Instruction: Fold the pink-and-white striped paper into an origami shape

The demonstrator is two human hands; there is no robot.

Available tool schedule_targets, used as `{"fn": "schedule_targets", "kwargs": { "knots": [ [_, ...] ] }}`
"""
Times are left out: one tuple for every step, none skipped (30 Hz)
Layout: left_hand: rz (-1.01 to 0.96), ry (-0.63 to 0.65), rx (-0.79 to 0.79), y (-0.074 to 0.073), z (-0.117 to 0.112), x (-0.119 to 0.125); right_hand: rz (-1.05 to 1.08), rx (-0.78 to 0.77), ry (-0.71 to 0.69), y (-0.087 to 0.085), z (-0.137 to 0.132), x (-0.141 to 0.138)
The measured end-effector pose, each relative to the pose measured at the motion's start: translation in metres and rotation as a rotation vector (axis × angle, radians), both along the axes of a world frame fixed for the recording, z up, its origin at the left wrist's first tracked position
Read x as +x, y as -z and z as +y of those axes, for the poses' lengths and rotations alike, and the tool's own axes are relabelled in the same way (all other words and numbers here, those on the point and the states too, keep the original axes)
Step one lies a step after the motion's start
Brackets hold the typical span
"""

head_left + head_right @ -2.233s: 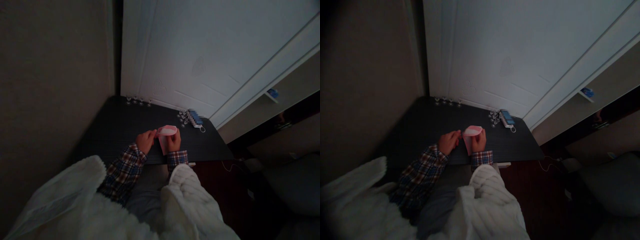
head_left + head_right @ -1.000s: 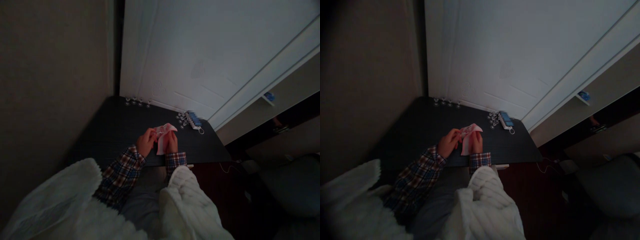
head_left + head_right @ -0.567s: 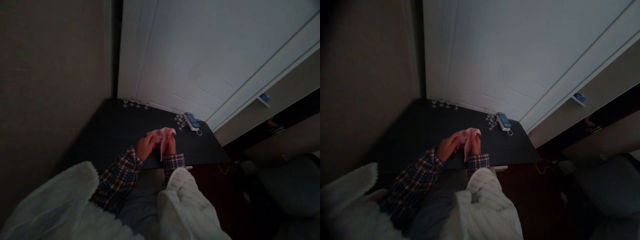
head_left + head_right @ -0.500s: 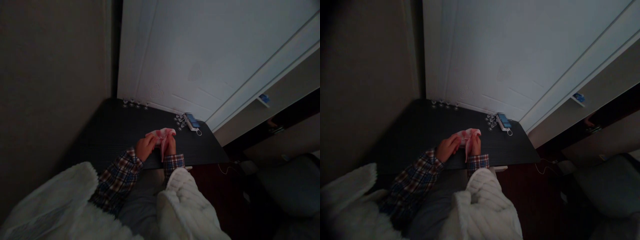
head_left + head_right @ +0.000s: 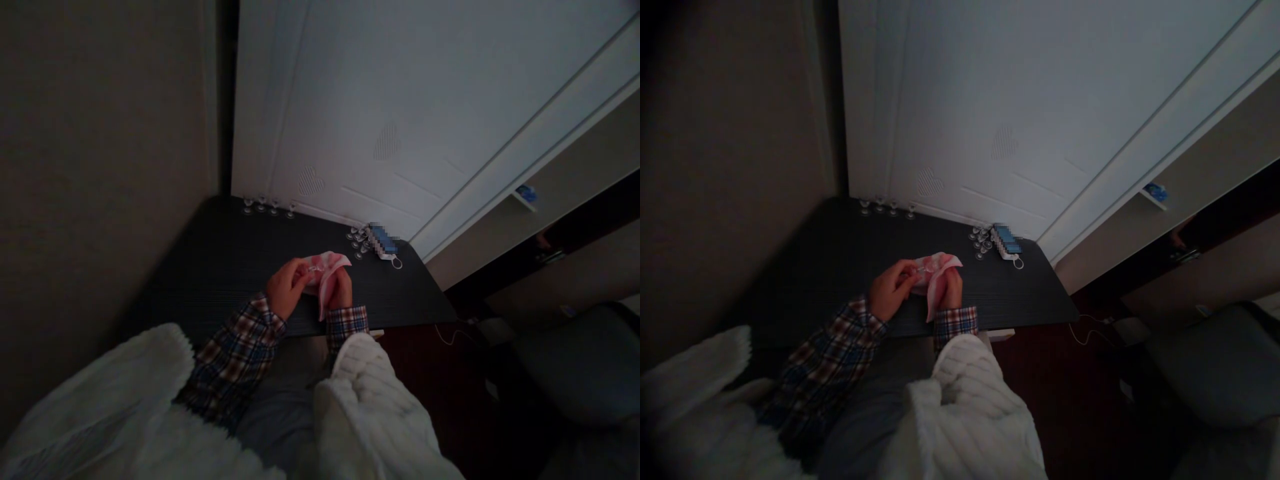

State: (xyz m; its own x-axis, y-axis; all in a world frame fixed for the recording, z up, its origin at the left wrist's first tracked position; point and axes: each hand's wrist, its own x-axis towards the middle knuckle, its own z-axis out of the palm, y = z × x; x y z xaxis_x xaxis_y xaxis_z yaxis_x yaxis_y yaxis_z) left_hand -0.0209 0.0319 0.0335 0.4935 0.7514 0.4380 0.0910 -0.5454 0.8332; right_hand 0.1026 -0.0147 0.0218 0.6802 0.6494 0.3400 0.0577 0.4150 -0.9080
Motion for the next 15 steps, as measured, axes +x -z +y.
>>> {"fn": "schedule_targets", "kwargs": {
  "knots": [
    [-0.002,-0.012,0.019,0.0009,0.0007,0.0001,0.034,0.006,-0.029,-0.0006,-0.0005,-0.0006],
    [-0.004,-0.027,0.043,0.0016,0.0013,0.0001,0.064,0.010,-0.057,-0.0014,-0.0010,-0.0016],
    [-0.005,-0.039,0.070,0.0019,0.0018,-0.0001,0.087,0.010,-0.074,-0.0023,-0.0014,-0.0026],
    [-0.003,-0.045,0.097,0.0020,0.0021,-0.0004,0.102,0.008,-0.080,-0.0030,-0.0016,-0.0036],
    [-0.002,-0.050,0.121,0.0019,0.0023,-0.0007,0.112,0.006,-0.079,-0.0034,-0.0017,-0.0044],
    [0.001,-0.052,0.141,0.0017,0.0024,-0.0010,0.120,0.002,-0.073,-0.0034,-0.0015,-0.0048],
    [0.005,-0.050,0.156,0.0013,0.0025,-0.0013,0.124,-0.003,-0.067,-0.0029,-0.0012,-0.0047],
    [0.010,-0.046,0.167,0.0009,0.0024,-0.0014,0.125,-0.008,-0.058,-0.0020,-0.0009,-0.0042],
    [0.015,-0.042,0.174,0.0006,0.0024,-0.0015,0.121,-0.013,-0.048,-0.0009,-0.0005,-0.0033],
    [0.020,-0.036,0.180,0.0003,0.0022,-0.0015,0.115,-0.019,-0.037,0.0003,-0.0001,-0.0019],
    [0.024,-0.028,0.186,0.0000,0.0019,-0.0013,0.106,-0.026,-0.024,0.0015,0.0002,-0.0004],
    [0.027,-0.021,0.190,-0.0002,0.0014,-0.0011,0.095,-0.035,-0.012,0.0024,0.0004,0.0012],
    [0.029,-0.017,0.192,-0.0003,0.0008,-0.0008,0.082,-0.043,0.001,0.0030,0.0004,0.0027],
    [0.032,-0.015,0.193,-0.0005,-0.0001,-0.0004,0.066,-0.051,0.017,0.0032,0.0002,0.0039],
    [0.033,-0.013,0.189,-0.0007,-0.0011,0.0001,0.049,-0.059,0.034,0.0031,-0.0003,0.0045]
  ]
}}
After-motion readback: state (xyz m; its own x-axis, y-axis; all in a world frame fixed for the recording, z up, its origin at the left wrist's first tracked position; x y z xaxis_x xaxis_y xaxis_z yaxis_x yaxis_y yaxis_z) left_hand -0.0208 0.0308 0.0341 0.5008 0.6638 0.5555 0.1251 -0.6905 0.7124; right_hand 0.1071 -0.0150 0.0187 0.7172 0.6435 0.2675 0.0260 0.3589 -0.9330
